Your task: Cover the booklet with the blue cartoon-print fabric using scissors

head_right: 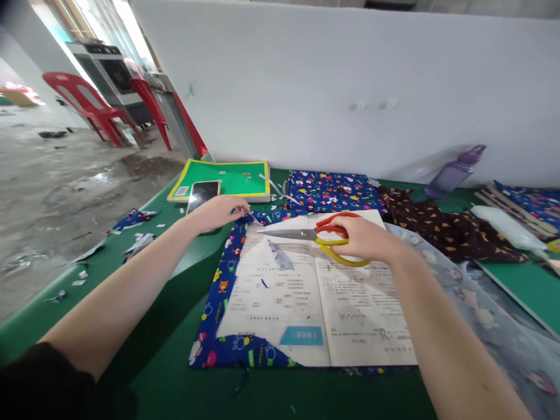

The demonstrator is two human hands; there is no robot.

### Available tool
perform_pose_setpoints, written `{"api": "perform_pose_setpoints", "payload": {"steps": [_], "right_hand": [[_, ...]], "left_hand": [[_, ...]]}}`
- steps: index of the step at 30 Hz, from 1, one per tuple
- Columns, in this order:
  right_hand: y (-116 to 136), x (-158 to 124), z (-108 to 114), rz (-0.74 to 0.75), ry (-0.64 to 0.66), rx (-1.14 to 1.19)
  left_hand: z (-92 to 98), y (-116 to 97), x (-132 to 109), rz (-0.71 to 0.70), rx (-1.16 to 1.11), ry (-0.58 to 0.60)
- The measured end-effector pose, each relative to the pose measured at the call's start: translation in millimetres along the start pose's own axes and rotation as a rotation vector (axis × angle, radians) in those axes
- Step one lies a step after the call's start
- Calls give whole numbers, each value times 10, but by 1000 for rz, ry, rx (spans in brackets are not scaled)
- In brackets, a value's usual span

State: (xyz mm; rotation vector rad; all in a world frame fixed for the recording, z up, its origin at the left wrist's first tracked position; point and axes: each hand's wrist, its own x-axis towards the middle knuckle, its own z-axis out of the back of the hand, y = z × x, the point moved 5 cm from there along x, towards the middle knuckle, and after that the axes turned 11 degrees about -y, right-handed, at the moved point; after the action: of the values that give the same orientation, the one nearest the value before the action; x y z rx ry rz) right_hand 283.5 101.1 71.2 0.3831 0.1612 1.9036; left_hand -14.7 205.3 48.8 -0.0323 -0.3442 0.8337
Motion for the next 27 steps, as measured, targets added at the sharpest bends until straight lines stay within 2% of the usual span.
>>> {"api": "perform_pose_setpoints", "payload": {"steps": [5,9,18,27], "right_hand": [[362,71,-154,52,-14,-15],[511,117,-267,26,-58,-68],[535,102,-391,-13,-15,-147],[492,102,-465,-48,52,-122]], "left_hand": [[7,87,9,36,-23,-5],[13,78,8,34,-31,2],[65,-8,5,-1,-23,9],[40,44,27,19,6,-4]]}}
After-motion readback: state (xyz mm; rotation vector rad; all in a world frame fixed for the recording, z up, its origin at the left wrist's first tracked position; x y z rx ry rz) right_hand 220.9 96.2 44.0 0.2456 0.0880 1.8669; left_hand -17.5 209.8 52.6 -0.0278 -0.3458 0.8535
